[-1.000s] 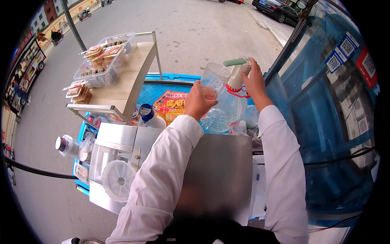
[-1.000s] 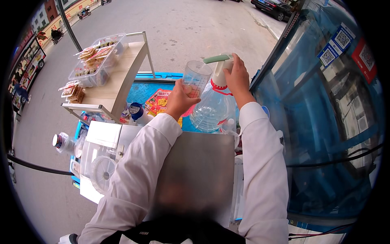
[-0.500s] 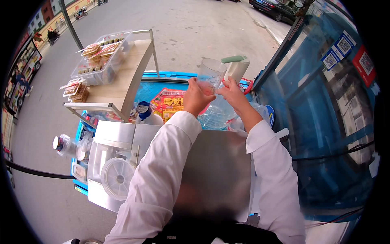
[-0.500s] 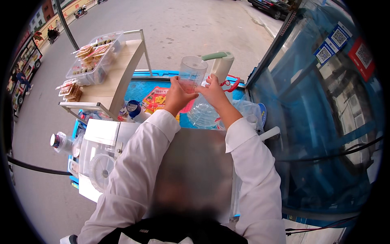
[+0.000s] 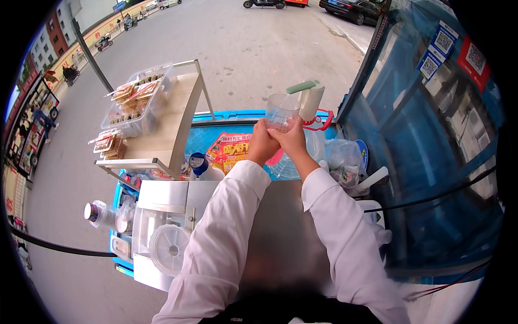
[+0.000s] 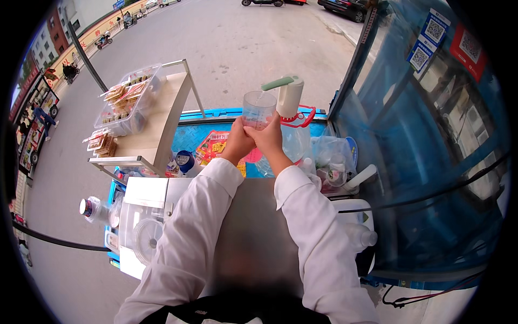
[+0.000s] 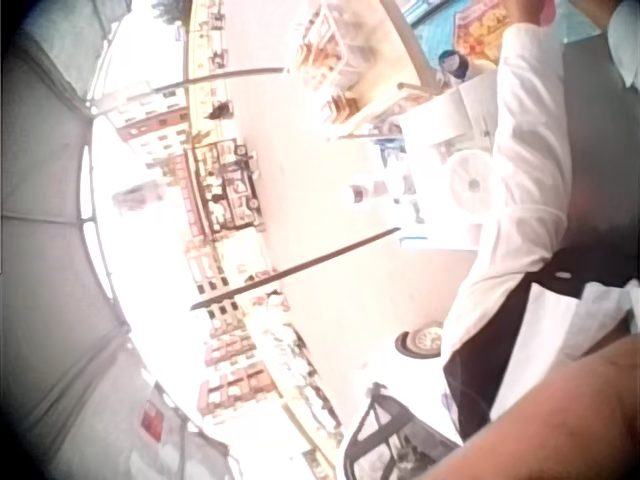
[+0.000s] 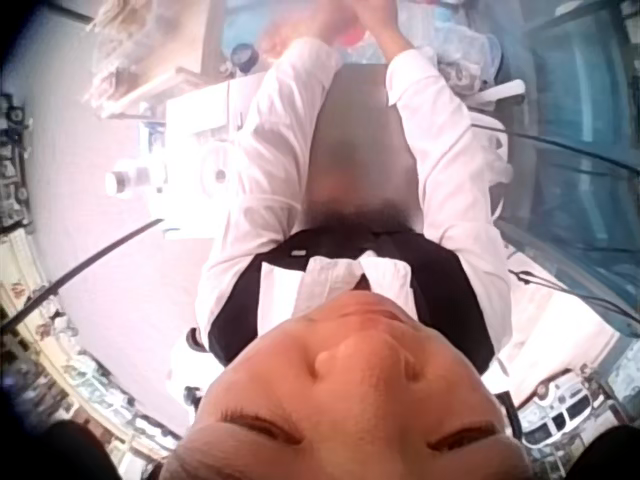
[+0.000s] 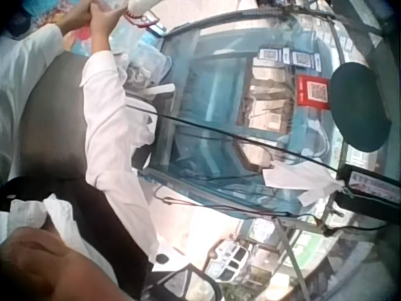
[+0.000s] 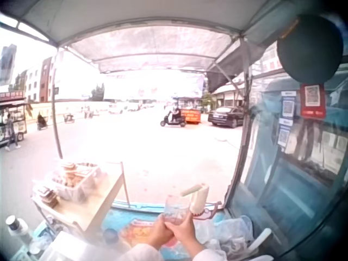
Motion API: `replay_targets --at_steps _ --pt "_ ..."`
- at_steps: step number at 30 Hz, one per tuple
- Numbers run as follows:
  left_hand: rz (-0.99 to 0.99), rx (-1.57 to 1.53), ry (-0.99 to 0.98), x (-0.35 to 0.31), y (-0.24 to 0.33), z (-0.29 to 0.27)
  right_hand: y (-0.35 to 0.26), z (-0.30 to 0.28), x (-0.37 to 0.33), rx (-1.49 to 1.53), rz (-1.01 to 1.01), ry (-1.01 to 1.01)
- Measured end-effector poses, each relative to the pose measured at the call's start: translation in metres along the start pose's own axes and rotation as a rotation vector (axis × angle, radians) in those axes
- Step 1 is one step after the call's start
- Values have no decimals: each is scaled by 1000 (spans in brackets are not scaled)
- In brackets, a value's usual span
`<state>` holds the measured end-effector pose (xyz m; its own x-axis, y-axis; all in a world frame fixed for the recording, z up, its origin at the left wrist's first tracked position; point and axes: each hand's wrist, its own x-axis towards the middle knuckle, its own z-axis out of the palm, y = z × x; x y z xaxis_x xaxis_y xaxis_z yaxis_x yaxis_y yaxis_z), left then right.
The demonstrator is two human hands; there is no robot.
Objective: The person prepares a drink at a street food cart. They use a manual pump to add a green ingredient into a plastic cup, then add a red syrup and water from a large dispenser. The person handles a blue lid and a metal tray during the process.
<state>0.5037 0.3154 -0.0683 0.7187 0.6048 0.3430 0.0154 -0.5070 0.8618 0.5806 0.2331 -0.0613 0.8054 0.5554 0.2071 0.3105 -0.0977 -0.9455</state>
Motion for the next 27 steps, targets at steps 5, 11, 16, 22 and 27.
replay_targets --at_steps 5,11,16,22,27 --pt "-89 -47 67 -5 -4 11 -4 -6 -1 -93 -85 45" --pt "-23 -17 81 -1 -20 7 -4 -1 -3 -76 -70 -3" --pt "-7 21 77 -2 -9 10 -9 -8 -6 -120 -45 18" --pt "-88 97 99 -3 3 7 -14 -9 -8 -171 -94 49" --pt "-125 162 85 -5 15 2 -15 -8 -8 -186 -93 59"
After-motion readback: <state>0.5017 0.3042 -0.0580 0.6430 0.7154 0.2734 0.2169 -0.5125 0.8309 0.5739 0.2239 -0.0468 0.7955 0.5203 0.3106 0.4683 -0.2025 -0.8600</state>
